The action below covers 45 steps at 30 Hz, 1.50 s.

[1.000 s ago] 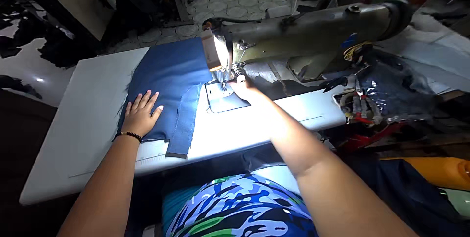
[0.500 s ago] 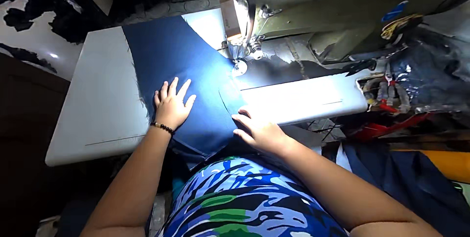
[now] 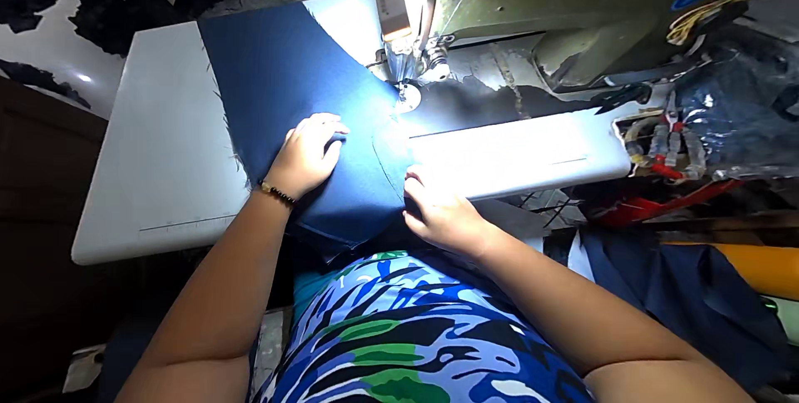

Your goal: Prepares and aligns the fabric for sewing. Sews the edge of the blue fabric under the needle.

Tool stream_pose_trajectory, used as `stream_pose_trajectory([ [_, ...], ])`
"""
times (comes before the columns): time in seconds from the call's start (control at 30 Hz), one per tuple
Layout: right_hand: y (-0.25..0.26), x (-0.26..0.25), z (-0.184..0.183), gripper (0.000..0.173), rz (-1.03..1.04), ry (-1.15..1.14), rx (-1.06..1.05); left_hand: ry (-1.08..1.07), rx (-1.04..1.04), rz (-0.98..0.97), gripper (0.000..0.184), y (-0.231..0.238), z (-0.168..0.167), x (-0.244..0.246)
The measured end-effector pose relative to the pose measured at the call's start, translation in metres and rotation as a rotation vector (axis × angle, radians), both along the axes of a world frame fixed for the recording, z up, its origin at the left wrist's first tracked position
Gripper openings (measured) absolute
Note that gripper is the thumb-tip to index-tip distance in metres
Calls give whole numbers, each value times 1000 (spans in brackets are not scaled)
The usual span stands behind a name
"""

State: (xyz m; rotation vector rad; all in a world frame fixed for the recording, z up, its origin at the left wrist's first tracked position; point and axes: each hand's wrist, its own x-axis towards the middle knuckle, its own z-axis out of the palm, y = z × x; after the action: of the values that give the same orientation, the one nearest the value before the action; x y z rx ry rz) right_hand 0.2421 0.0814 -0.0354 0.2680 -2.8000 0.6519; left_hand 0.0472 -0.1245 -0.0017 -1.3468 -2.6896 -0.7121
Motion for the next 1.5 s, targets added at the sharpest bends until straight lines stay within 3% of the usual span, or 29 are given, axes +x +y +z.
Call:
stream_pose_trajectory([
  [0.07, 0, -1, 1, 16, 8, 63, -4, 29, -33, -1, 38, 12, -4, -6],
  [0.17, 3, 4, 7, 14, -25, 85, -102, -44, -335, 156, 55, 18, -10, -3],
  [0.33, 22, 18, 15, 11, -265, -82, -324, -64, -411, 298, 57, 5, -19, 21],
  [0.53, 34, 8, 27, 49, -125, -221, -201, -59, -343, 332, 55, 18, -7, 34],
  [0.63, 43, 10, 21, 37, -36, -219, -87, -108, -316, 312, 54, 23, -3, 60],
  [0.77, 56, 12, 12, 44, -77, -171, -162, -211, -187, 202, 55, 18, -10, 90],
  [0.93, 71, 4, 5, 37, -78, -205, -234, -36, 88, 152, 41, -44, 2, 55],
  [1.07, 81, 2, -5, 34, -71, -174, -265, -142, 91, 414, 37, -132, 36, 24],
  [1.17, 76, 3, -1, 34, -64, -182, -252, -148, 150, 447, 31, -150, 45, 30],
  [1.27, 64, 5, 8, 25, -74, -155, -227, -109, 190, 176, 27, -114, 42, 34],
  [1.37, 46, 6, 24, 20, -105, -86, -93, -85, 126, -86, 26, -46, 43, 26],
  [1.5, 35, 9, 26, 16, -63, 15, 35, -96, 7, -251, 26, 46, 40, 3],
])
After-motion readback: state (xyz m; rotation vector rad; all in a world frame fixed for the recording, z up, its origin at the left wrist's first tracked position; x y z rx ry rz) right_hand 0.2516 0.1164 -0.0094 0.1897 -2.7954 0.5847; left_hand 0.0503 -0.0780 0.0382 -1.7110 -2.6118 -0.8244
